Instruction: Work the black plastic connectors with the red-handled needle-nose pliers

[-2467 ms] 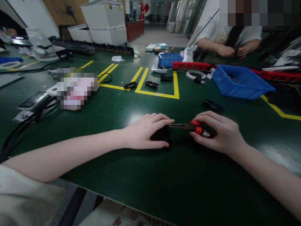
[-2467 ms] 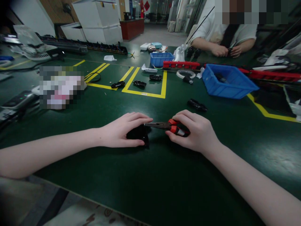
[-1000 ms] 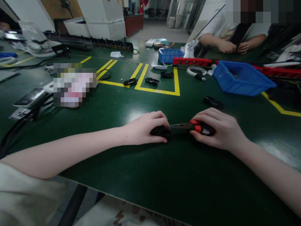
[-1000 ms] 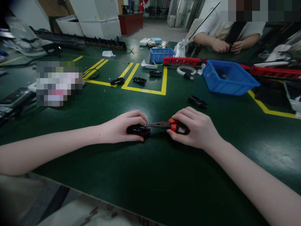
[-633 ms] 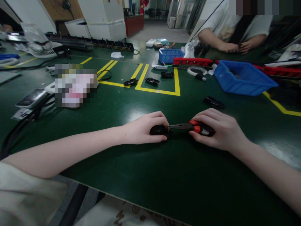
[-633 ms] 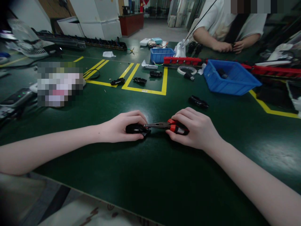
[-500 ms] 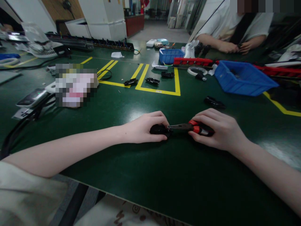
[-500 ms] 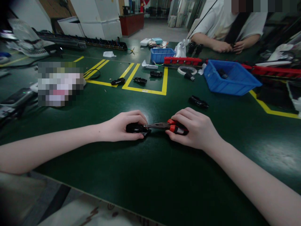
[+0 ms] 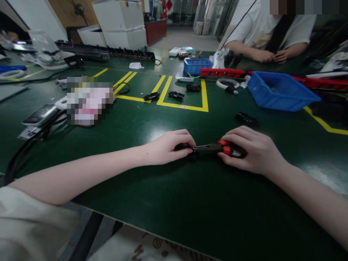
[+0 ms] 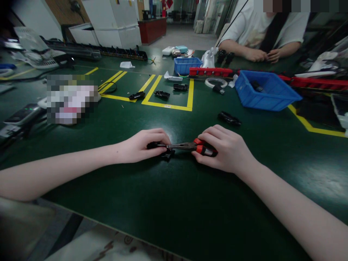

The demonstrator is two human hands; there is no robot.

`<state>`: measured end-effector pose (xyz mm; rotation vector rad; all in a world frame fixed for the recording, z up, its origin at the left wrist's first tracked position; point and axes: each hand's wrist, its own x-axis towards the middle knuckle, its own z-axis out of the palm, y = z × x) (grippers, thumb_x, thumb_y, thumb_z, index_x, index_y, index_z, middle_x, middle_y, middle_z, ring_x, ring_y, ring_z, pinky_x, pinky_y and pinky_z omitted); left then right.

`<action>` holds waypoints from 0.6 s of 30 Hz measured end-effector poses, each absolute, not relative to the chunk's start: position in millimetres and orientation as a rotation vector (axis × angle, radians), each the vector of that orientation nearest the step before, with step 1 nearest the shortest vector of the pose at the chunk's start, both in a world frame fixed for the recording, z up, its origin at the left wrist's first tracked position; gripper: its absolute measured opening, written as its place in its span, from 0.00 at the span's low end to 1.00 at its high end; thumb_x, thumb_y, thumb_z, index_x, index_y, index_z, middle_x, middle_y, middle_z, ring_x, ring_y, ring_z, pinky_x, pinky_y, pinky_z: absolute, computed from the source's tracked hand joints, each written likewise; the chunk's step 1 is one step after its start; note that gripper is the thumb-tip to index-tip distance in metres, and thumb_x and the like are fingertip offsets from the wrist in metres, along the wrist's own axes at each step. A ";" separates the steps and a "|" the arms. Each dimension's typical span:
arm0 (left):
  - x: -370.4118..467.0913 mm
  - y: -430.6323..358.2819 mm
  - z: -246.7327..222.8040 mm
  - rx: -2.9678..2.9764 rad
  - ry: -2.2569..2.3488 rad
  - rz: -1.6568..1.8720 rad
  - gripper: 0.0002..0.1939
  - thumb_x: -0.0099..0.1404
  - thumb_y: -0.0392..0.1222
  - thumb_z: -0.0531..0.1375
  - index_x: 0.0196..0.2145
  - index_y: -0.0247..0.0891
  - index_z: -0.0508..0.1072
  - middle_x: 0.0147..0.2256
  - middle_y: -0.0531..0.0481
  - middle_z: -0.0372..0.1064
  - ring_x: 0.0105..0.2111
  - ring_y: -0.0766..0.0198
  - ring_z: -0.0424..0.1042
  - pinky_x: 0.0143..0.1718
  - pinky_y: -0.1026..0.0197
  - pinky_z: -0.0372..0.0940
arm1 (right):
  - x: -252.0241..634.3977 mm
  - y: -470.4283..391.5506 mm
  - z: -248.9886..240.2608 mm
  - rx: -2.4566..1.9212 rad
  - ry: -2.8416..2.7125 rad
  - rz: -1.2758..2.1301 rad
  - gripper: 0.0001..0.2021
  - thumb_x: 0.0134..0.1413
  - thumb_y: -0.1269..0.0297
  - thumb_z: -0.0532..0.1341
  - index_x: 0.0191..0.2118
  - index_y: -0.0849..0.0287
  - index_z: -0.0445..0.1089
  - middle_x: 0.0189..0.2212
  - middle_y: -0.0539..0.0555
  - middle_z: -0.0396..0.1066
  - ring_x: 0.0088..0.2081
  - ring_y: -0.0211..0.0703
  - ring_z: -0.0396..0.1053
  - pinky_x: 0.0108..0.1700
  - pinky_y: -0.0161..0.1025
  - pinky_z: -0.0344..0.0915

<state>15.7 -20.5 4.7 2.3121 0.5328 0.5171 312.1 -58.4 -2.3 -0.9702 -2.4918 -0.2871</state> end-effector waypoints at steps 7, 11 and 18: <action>16.5 -11.6 8.7 2.341 0.491 0.445 0.05 0.68 0.35 0.63 0.42 0.34 0.76 0.42 0.47 0.71 0.42 0.63 0.73 0.46 0.60 0.67 | 311.7 -58.3 -2.2 -0.921 -2.488 -0.323 0.12 0.57 0.57 0.65 0.41 0.59 0.72 0.36 0.58 0.74 0.35 0.47 0.72 0.34 0.42 0.71; 16.7 -9.1 5.3 2.334 0.480 0.471 0.04 0.69 0.36 0.63 0.41 0.34 0.77 0.41 0.48 0.71 0.41 0.64 0.73 0.45 0.60 0.68 | 312.2 -57.7 -2.5 -0.936 -2.487 -0.308 0.12 0.56 0.57 0.65 0.41 0.59 0.72 0.36 0.58 0.75 0.35 0.46 0.72 0.34 0.42 0.71; 16.9 -11.2 3.3 2.301 0.510 0.480 0.07 0.70 0.38 0.61 0.42 0.35 0.78 0.42 0.47 0.71 0.42 0.63 0.74 0.47 0.58 0.68 | 312.7 -58.0 -3.4 -0.996 -2.478 -0.263 0.12 0.56 0.55 0.64 0.41 0.56 0.73 0.37 0.57 0.75 0.36 0.47 0.72 0.34 0.43 0.70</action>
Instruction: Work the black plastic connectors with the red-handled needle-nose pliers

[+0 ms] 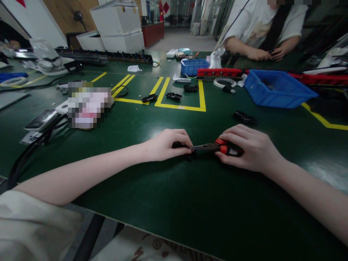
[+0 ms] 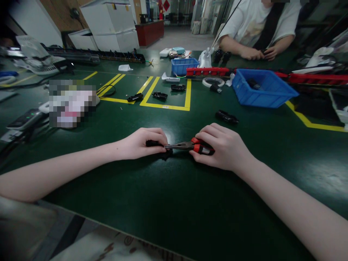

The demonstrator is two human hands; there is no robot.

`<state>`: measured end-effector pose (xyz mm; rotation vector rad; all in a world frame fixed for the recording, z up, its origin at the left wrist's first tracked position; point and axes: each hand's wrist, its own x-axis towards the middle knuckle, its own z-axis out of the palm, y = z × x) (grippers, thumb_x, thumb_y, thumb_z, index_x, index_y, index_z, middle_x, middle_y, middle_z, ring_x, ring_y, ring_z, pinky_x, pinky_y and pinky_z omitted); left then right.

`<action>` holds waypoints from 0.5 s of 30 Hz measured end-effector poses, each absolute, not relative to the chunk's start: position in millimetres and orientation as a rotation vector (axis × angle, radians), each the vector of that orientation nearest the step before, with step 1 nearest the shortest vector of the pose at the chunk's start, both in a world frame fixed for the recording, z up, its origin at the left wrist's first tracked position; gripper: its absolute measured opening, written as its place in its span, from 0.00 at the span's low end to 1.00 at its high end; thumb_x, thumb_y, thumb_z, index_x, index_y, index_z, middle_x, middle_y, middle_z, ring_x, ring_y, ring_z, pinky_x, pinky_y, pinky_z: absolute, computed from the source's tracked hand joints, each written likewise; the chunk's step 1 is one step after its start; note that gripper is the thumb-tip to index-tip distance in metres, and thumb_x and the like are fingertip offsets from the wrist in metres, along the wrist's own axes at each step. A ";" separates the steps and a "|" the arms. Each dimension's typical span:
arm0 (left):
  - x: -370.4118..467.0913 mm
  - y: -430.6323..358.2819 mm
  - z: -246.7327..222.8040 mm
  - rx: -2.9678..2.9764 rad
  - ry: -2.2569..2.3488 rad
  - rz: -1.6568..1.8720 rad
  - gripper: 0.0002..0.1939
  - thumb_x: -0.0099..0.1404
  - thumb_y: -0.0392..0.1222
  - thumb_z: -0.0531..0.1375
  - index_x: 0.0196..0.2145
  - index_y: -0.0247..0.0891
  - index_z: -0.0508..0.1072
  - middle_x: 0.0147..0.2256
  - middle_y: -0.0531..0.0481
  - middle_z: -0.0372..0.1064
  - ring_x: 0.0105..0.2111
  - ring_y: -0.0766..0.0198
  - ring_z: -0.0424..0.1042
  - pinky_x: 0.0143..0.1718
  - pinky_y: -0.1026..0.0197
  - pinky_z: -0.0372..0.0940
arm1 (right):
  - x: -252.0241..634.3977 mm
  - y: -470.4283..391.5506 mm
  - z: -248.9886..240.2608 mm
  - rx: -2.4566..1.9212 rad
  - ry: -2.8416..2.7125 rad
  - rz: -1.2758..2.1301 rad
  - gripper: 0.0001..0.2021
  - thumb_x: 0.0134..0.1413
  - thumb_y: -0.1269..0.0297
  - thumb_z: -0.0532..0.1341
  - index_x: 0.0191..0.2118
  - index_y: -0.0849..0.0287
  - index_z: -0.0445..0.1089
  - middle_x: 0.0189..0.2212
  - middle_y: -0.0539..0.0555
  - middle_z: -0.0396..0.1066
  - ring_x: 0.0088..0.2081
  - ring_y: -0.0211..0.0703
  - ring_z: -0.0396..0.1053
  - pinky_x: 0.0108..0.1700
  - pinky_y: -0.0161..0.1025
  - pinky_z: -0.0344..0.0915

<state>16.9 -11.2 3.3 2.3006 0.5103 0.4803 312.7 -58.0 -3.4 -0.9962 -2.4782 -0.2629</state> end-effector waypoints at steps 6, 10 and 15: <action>17.1 -14.7 4.9 2.323 0.516 0.495 0.05 0.69 0.38 0.61 0.41 0.36 0.77 0.43 0.47 0.72 0.43 0.63 0.74 0.47 0.58 0.69 | 312.3 -57.5 -0.9 -0.998 -2.490 -0.295 0.11 0.57 0.55 0.64 0.40 0.56 0.74 0.37 0.57 0.75 0.36 0.48 0.72 0.33 0.43 0.70; 17.4 -15.3 2.6 2.293 0.571 0.557 0.06 0.68 0.37 0.62 0.43 0.35 0.75 0.41 0.49 0.73 0.40 0.64 0.74 0.43 0.60 0.69 | 313.5 -57.1 2.3 -0.980 -2.505 -0.350 0.11 0.58 0.55 0.63 0.39 0.57 0.74 0.35 0.58 0.74 0.35 0.48 0.71 0.33 0.43 0.70; 15.2 -18.2 2.5 2.376 0.550 0.604 0.07 0.69 0.34 0.61 0.45 0.36 0.74 0.46 0.47 0.72 0.43 0.64 0.74 0.44 0.61 0.70 | 313.7 -57.8 4.8 -1.007 -2.519 -0.367 0.11 0.58 0.55 0.63 0.39 0.58 0.74 0.36 0.58 0.74 0.35 0.47 0.72 0.33 0.43 0.71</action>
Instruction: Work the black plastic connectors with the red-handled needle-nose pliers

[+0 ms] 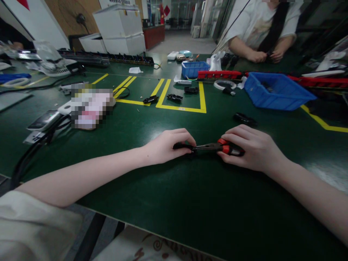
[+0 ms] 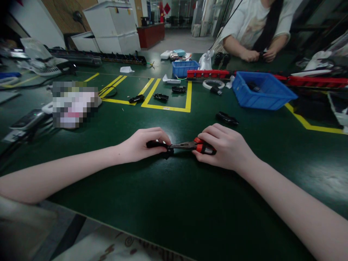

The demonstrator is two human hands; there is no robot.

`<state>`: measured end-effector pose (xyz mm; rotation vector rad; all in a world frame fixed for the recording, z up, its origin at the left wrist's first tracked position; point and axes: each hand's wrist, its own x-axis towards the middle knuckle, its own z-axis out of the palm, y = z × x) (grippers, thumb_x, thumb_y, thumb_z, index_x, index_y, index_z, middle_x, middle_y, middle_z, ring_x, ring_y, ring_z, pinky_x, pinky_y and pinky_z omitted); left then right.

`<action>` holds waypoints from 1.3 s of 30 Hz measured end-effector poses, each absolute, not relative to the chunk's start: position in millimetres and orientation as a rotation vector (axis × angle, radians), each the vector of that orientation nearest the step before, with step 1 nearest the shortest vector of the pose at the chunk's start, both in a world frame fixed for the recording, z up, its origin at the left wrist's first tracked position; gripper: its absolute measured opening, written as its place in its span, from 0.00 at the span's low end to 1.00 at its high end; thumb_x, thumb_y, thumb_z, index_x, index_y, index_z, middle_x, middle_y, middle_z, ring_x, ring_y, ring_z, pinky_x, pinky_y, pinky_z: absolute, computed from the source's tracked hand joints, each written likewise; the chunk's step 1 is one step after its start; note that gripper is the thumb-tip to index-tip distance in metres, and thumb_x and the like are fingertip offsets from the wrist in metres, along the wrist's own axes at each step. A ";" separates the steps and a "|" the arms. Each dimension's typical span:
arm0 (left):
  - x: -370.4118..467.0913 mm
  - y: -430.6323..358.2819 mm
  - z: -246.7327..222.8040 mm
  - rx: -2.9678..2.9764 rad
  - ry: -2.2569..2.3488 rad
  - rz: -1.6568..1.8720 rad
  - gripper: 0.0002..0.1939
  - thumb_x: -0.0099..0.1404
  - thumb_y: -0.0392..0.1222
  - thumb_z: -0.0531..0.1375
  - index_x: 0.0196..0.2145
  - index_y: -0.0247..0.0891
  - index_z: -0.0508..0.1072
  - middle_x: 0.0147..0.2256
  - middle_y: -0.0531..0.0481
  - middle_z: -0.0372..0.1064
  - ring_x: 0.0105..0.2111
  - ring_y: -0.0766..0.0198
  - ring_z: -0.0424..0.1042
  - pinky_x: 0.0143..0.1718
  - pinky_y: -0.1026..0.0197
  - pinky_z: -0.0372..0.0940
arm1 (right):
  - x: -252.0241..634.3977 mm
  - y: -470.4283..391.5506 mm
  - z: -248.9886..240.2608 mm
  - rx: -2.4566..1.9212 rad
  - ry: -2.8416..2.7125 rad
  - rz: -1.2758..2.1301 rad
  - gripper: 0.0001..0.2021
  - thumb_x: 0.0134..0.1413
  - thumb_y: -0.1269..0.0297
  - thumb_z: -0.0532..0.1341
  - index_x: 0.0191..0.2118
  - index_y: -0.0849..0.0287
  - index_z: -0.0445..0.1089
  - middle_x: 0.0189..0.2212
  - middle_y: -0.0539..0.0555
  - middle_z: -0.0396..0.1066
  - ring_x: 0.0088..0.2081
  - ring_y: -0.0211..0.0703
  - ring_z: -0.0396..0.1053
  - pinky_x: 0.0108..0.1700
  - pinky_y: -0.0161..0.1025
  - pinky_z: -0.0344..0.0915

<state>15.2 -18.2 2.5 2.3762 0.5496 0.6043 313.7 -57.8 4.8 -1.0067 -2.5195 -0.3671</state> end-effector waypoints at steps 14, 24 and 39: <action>13.6 -17.1 2.4 2.555 0.537 0.582 0.07 0.72 0.38 0.59 0.45 0.38 0.75 0.47 0.48 0.74 0.45 0.62 0.76 0.47 0.59 0.70 | 312.5 -57.2 3.7 -1.063 -2.497 -0.338 0.13 0.56 0.53 0.64 0.40 0.56 0.74 0.38 0.59 0.76 0.37 0.52 0.73 0.35 0.47 0.71; 13.9 -15.4 2.7 2.502 0.515 0.588 0.03 0.70 0.36 0.60 0.41 0.37 0.75 0.45 0.49 0.73 0.44 0.63 0.75 0.46 0.60 0.70 | 314.2 -58.4 2.1 -1.128 -2.456 -0.312 0.14 0.58 0.50 0.62 0.41 0.56 0.71 0.38 0.59 0.74 0.34 0.50 0.73 0.32 0.46 0.71; 11.5 -16.6 1.8 2.527 0.504 0.576 0.03 0.71 0.36 0.60 0.40 0.37 0.75 0.47 0.48 0.72 0.46 0.62 0.75 0.49 0.59 0.70 | 316.5 -58.8 0.2 -1.167 -2.416 -0.323 0.13 0.60 0.51 0.62 0.43 0.54 0.68 0.39 0.59 0.73 0.36 0.53 0.74 0.31 0.50 0.72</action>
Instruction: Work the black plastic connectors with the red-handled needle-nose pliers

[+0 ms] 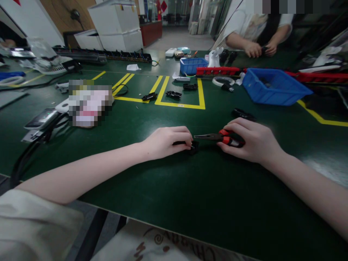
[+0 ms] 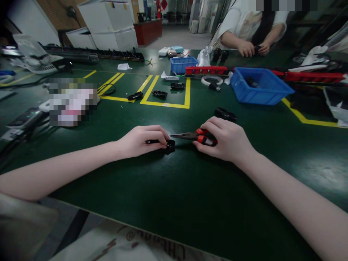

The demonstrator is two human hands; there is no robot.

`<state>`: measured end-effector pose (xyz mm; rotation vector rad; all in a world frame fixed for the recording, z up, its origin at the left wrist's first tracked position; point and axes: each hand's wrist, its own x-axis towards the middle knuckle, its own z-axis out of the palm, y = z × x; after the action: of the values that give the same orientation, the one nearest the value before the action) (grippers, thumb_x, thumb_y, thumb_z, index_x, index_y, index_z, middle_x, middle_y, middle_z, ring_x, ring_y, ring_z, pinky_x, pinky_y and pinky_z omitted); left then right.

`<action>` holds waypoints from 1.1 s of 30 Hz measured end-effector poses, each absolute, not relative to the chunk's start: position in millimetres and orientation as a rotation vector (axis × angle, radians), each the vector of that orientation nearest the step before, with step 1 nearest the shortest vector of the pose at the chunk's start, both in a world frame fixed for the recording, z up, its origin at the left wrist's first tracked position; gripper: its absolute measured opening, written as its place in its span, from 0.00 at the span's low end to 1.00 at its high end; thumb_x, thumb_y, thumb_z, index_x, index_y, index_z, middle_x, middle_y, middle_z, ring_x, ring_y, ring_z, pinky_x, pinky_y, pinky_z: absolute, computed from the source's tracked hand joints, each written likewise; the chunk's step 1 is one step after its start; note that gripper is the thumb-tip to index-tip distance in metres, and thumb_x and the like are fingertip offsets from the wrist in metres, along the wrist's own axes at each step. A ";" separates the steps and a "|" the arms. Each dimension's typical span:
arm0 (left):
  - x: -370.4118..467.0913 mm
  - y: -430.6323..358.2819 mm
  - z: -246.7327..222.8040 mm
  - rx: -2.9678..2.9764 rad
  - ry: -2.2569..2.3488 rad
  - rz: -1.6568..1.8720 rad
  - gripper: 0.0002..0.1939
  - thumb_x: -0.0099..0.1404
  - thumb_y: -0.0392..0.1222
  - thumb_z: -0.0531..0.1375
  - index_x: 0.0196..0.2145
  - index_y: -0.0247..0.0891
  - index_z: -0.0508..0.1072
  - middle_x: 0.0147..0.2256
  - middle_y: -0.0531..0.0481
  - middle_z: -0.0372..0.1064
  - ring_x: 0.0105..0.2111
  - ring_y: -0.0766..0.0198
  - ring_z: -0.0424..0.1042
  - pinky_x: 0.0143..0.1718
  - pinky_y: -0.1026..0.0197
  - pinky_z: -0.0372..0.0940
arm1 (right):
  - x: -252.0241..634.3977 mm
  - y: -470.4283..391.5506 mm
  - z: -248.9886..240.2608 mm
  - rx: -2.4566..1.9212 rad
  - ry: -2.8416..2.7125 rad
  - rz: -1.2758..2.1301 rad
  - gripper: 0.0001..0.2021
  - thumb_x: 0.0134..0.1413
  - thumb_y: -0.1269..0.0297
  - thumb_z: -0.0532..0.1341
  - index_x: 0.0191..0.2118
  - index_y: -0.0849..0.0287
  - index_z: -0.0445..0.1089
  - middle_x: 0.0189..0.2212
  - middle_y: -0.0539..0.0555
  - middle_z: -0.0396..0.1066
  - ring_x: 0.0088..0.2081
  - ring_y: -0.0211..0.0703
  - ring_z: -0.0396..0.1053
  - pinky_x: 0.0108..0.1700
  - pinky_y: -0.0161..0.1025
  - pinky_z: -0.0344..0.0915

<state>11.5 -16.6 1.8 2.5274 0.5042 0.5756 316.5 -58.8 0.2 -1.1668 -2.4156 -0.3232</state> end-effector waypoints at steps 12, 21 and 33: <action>11.3 -19.3 6.6 2.590 0.525 0.575 0.08 0.73 0.38 0.58 0.46 0.38 0.76 0.47 0.48 0.75 0.45 0.62 0.76 0.48 0.60 0.70 | 323.8 -46.2 -7.8 -1.306 -2.451 -0.316 0.19 0.59 0.45 0.61 0.45 0.55 0.73 0.42 0.61 0.74 0.39 0.55 0.72 0.38 0.52 0.69; 21.4 -19.3 11.3 2.157 0.614 0.810 0.09 0.69 0.43 0.63 0.37 0.36 0.81 0.38 0.48 0.78 0.39 0.63 0.76 0.43 0.62 0.70 | 269.5 -69.8 18.2 -0.785 -2.358 -0.447 0.14 0.60 0.68 0.64 0.52 0.55 0.70 0.42 0.55 0.78 0.40 0.45 0.76 0.42 0.43 0.71; 22.2 -14.1 3.4 1.933 0.574 0.768 0.11 0.69 0.46 0.63 0.37 0.36 0.82 0.38 0.47 0.77 0.39 0.62 0.75 0.44 0.60 0.69 | 241.6 -72.0 6.4 -0.819 -2.228 -0.261 0.09 0.60 0.72 0.64 0.45 0.54 0.72 0.39 0.53 0.78 0.37 0.41 0.76 0.37 0.39 0.70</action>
<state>22.2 -14.1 3.4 1.9335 0.5736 0.7680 241.6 -72.0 6.4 -0.8187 -2.2278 -0.2611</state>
